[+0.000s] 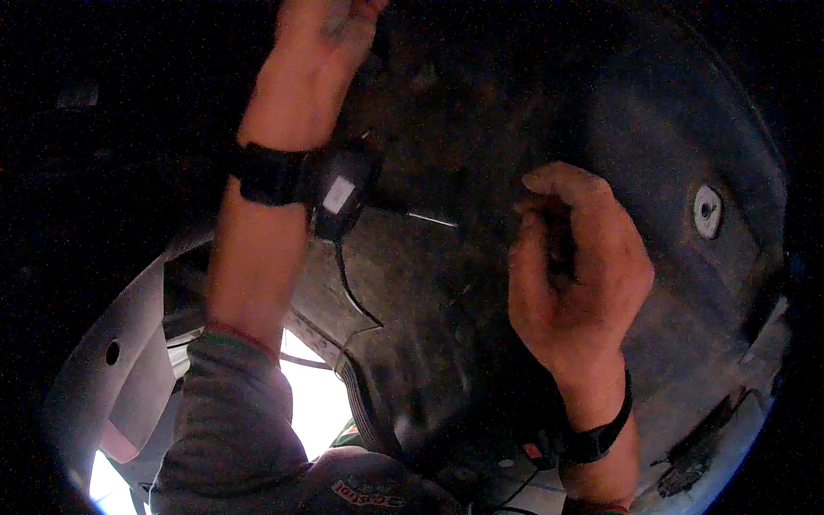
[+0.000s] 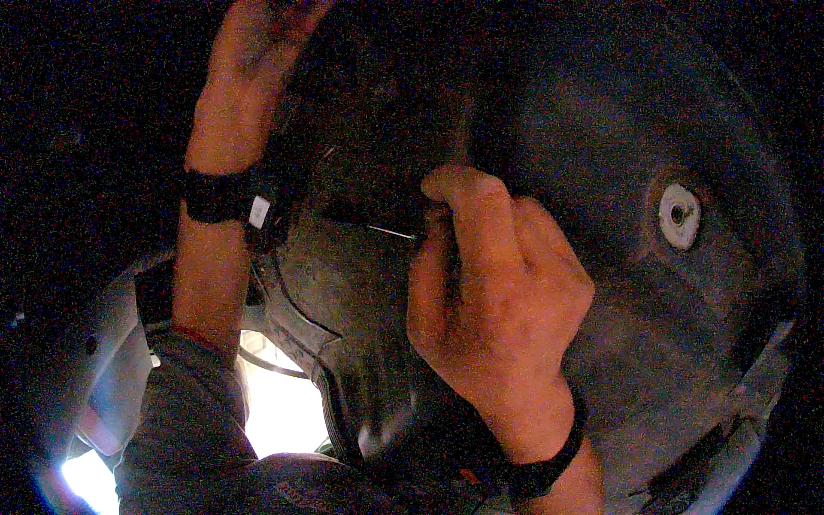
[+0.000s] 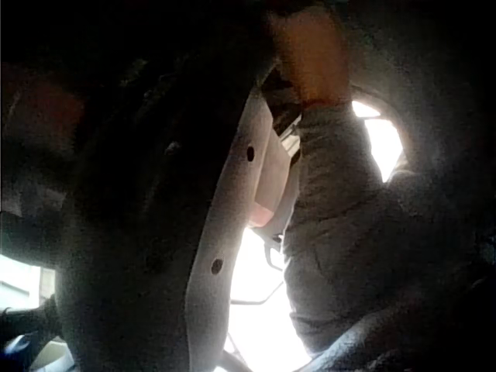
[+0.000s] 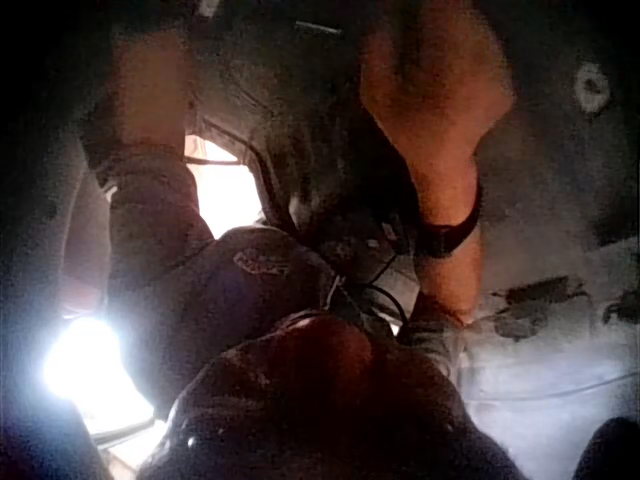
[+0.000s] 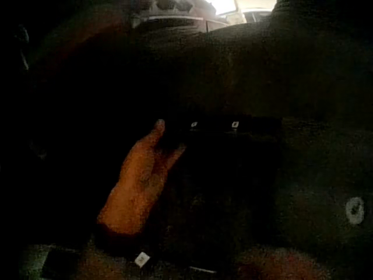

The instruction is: The person removes a plastic interior panel from the footwell of a truck by hand, walks to a workbench to pick up a tool, and then uses a prying tool to adjust or remove components on the floor of the truck cabin.

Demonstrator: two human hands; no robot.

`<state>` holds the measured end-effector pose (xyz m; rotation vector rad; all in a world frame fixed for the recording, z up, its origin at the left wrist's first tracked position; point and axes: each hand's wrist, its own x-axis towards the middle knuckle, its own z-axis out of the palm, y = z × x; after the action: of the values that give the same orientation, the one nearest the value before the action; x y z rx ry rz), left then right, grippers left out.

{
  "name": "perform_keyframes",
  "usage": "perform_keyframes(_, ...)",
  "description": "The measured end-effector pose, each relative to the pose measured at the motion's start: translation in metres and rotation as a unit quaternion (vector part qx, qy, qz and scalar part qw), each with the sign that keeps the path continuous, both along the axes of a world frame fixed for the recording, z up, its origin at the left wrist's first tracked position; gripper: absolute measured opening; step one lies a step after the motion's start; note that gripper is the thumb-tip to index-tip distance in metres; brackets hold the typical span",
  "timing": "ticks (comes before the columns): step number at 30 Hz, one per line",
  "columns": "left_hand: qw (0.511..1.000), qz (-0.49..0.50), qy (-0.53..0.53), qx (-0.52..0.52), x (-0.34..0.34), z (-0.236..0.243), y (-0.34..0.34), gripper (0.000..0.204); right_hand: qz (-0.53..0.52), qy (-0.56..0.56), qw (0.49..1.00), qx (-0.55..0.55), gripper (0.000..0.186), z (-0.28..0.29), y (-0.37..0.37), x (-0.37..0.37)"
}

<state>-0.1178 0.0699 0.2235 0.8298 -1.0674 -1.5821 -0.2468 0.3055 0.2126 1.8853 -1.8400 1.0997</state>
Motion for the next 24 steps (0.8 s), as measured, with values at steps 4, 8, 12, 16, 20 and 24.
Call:
perform_keyframes(4,0.998,0.041,-0.016,0.043,0.002,0.007,0.004,0.069,0.01,0.004,1.0,0.002,0.021,0.0,-0.003,0.004)
perform_keyframes(8,0.999,0.015,0.005,0.045,0.0,0.006,0.024,0.072,0.011,0.013,1.0,0.005,0.021,0.0,-0.005,0.003)
perform_keyframes(12,0.999,0.025,-0.007,0.031,0.011,-0.002,0.0,0.07,0.021,0.015,1.0,-0.002,0.02,0.003,-0.006,0.005)
perform_keyframes(16,1.0,0.014,0.0,0.028,0.0,-0.001,0.001,0.069,0.015,0.022,1.0,-0.004,0.02,0.001,-0.006,0.003)
perform_keyframes(20,0.994,-0.101,0.021,-0.04,0.002,0.001,0.006,0.066,0.007,0.026,0.999,-0.019,0.019,-0.001,-0.005,0.0)
perform_keyframes(24,1.0,-0.017,-0.014,0.006,0.001,-0.005,-0.006,0.066,-0.004,0.04,0.999,-0.034,0.019,-0.001,-0.009,-0.001)
